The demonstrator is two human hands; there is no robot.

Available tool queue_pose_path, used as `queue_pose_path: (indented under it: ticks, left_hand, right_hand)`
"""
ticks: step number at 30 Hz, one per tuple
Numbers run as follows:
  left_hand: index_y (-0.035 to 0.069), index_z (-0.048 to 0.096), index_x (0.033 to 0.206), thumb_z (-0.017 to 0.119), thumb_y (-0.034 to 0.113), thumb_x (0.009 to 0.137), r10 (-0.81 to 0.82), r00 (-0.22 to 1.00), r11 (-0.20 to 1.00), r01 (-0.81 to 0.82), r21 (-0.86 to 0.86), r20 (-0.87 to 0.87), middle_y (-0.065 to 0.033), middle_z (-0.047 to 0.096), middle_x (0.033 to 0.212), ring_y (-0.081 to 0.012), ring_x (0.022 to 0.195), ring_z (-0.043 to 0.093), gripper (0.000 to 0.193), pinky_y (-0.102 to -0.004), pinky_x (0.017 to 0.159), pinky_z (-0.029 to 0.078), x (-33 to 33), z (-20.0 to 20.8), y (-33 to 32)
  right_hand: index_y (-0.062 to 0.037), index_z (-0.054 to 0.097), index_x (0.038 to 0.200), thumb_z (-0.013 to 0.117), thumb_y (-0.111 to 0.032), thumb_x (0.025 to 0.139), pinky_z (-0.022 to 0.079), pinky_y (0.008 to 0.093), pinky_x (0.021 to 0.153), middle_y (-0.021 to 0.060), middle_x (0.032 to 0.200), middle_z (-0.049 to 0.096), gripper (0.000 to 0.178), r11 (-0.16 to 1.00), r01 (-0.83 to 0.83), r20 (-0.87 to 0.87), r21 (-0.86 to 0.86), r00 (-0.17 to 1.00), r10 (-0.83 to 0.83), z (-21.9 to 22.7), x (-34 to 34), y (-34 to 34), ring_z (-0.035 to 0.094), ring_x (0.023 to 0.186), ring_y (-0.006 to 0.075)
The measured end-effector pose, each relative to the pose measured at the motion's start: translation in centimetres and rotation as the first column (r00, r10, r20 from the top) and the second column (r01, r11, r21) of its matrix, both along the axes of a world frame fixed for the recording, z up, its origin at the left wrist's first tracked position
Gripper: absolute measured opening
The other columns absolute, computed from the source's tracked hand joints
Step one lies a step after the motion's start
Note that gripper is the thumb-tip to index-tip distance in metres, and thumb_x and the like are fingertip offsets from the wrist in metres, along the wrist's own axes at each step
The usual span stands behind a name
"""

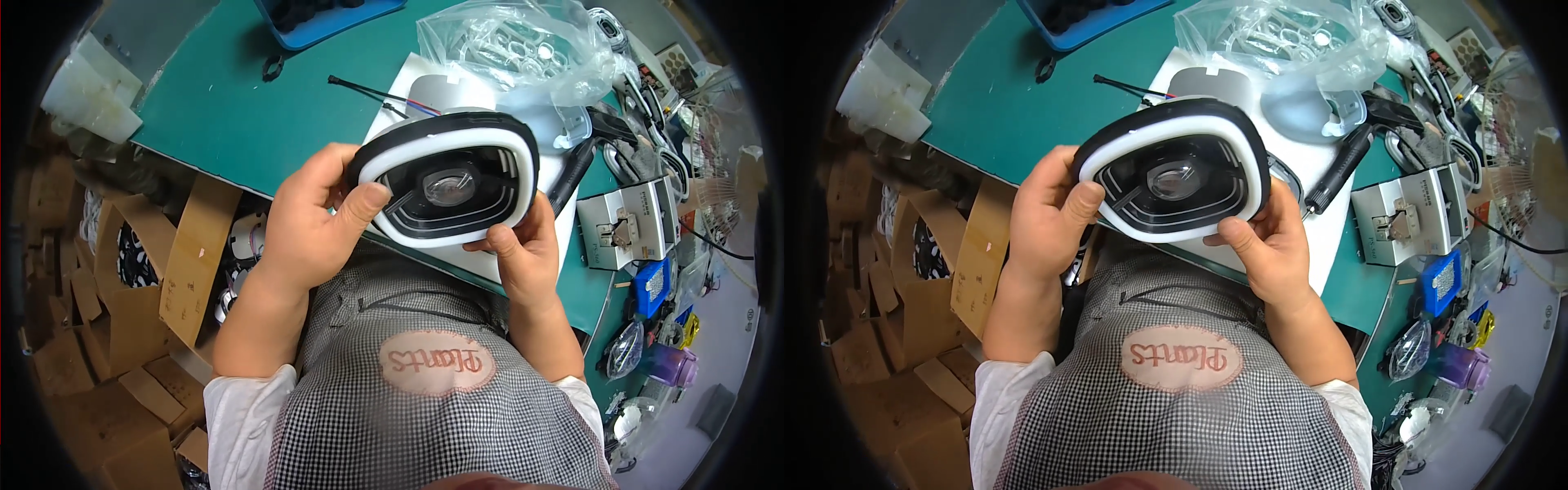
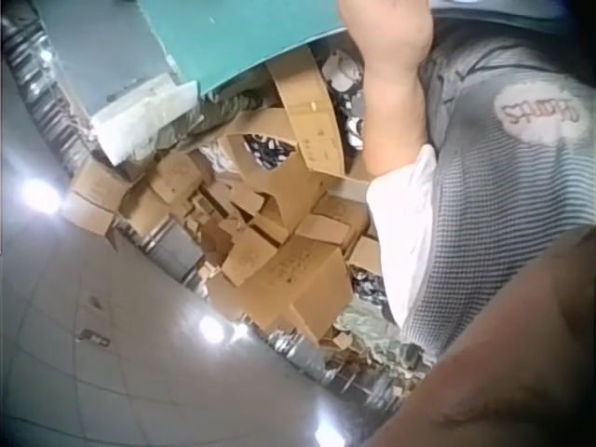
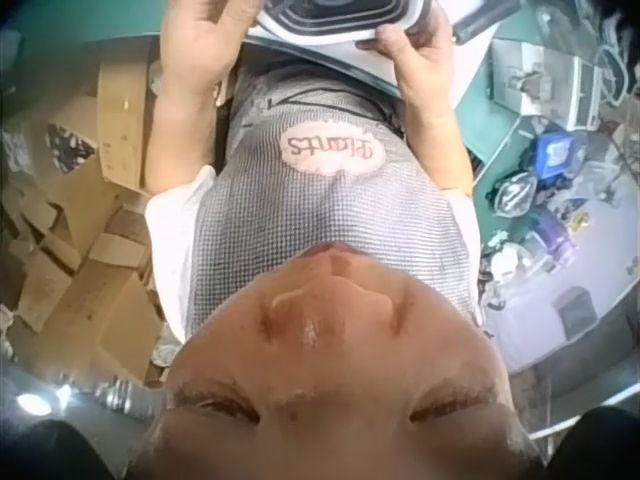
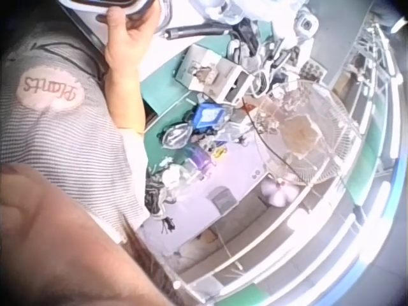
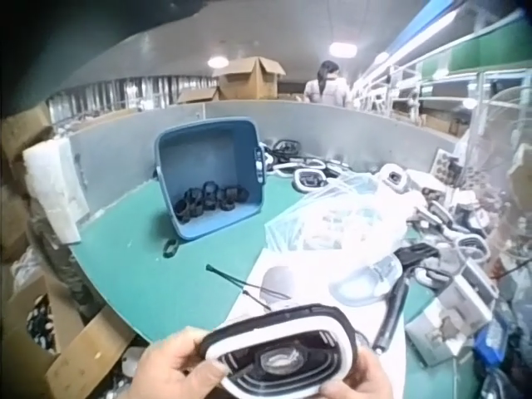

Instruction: The person fastens backing plates onto headlight housings using an electric screwdriver and places the assembled units into a box. The person then fits white trim rings onto headlight bezels by hand.

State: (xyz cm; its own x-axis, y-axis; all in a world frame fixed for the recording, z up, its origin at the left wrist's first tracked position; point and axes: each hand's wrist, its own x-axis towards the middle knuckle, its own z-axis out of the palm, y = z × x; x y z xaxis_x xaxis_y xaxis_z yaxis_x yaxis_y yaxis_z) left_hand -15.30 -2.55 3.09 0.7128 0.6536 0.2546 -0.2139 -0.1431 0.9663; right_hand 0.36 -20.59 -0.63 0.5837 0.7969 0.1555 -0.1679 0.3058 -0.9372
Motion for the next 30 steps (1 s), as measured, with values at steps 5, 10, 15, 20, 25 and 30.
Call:
queue_pose_path:
  ticks: [5, 10, 15, 20, 25, 30]
  left_hand:
    - [-0.002, 0.06, 0.095, 0.072, 0.021, 0.087, 0.04, 0.999, 0.988, -0.036, 0.148, -0.024, 0.0, 0.055, 0.075, -0.0065, 0.065, 0.048, 0.027, -0.0225, 0.059, 0.042, -0.5, -0.8, 0.1]
    - [0.0, 0.06, 0.095, 0.071, 0.027, 0.088, 0.052, 0.982, 0.991, -0.029, 0.128, -0.181, -0.0015, 0.055, 0.076, -0.0074, 0.065, 0.048, 0.029, -0.0227, 0.056, 0.04, -0.5, 0.1, 0.3]
    - [0.001, 0.062, 0.106, 0.072, 0.023, 0.086, 0.025, 1.0, 0.995, -0.023, 0.1, -0.018, -0.0034, 0.063, 0.087, -0.0082, 0.075, 0.057, 0.031, -0.0222, 0.066, 0.047, -1.1, -1.4, 0.4]
    - [0.002, 0.062, 0.111, 0.075, 0.011, 0.083, -0.009, 0.991, 1.0, 0.005, 0.031, 0.131, -0.0035, 0.065, 0.099, -0.0103, 0.086, 0.062, 0.032, -0.0235, 0.078, 0.049, -2.6, -1.4, 1.5]
    - [0.001, 0.06, 0.113, 0.074, 0.009, 0.083, 0.02, 0.996, 0.99, -0.032, 0.138, 0.09, -0.0032, 0.064, 0.099, -0.0106, 0.086, 0.061, 0.034, -0.0243, 0.079, 0.049, -5.0, -1.7, 2.2]
    - [0.001, 0.058, 0.112, 0.076, 0.005, 0.081, 0.265, 0.959, 0.951, -0.277, 0.136, 0.104, 0.0007, 0.06, 0.09, -0.0094, 0.082, 0.059, 0.036, -0.0243, 0.076, 0.049, -10.8, -0.9, 3.6]
  right_hand:
    - [0.0017, 0.04, 0.133, 0.067, -0.01, 0.088, 0.061, 0.0319, 0.071, 0.0114, 0.114, 0.06, 0.054, 1.0, 0.009, -0.044, -0.028, 0.999, -0.01, -0.5, -0.3, 0.4, 0.064, 0.096, 0.0188]
    - [0.003, 0.04, 0.132, 0.068, -0.011, 0.088, 0.061, 0.0285, 0.064, 0.0114, 0.114, 0.061, 0.054, 0.999, -0.009, -0.112, -0.044, 0.994, 0.004, -0.5, -0.4, 0.5, 0.065, 0.091, 0.0172]
    - [0.0026, 0.043, 0.13, 0.066, -0.01, 0.089, 0.059, 0.0305, 0.073, 0.0102, 0.113, 0.061, 0.049, 1.0, -0.015, -0.061, 0.004, 0.998, 0.016, -0.6, -0.1, 0.9, 0.063, 0.095, 0.0171]
    - [0.0033, 0.058, 0.119, 0.066, -0.008, 0.089, 0.045, 0.0314, 0.089, 0.0107, 0.11, 0.063, 0.032, 0.995, -0.031, 0.324, 0.098, 0.946, -0.003, -0.6, 1.3, 0.7, 0.059, 0.098, 0.0186]
    - [0.0021, 0.062, 0.113, 0.069, -0.008, 0.086, 0.051, 0.0309, 0.08, 0.0139, 0.105, 0.065, 0.03, 0.997, -0.03, 0.67, 0.07, 0.742, -0.025, 0.4, 1.4, 1.5, 0.063, 0.088, 0.0215]
    - [-0.0001, 0.058, 0.121, 0.067, -0.005, 0.086, 0.053, 0.0311, 0.083, 0.014, 0.115, 0.062, 0.037, 0.995, -0.091, 0.467, -0.028, 0.879, 0.094, 1.3, -0.1, 2.3, 0.065, 0.103, 0.0243]
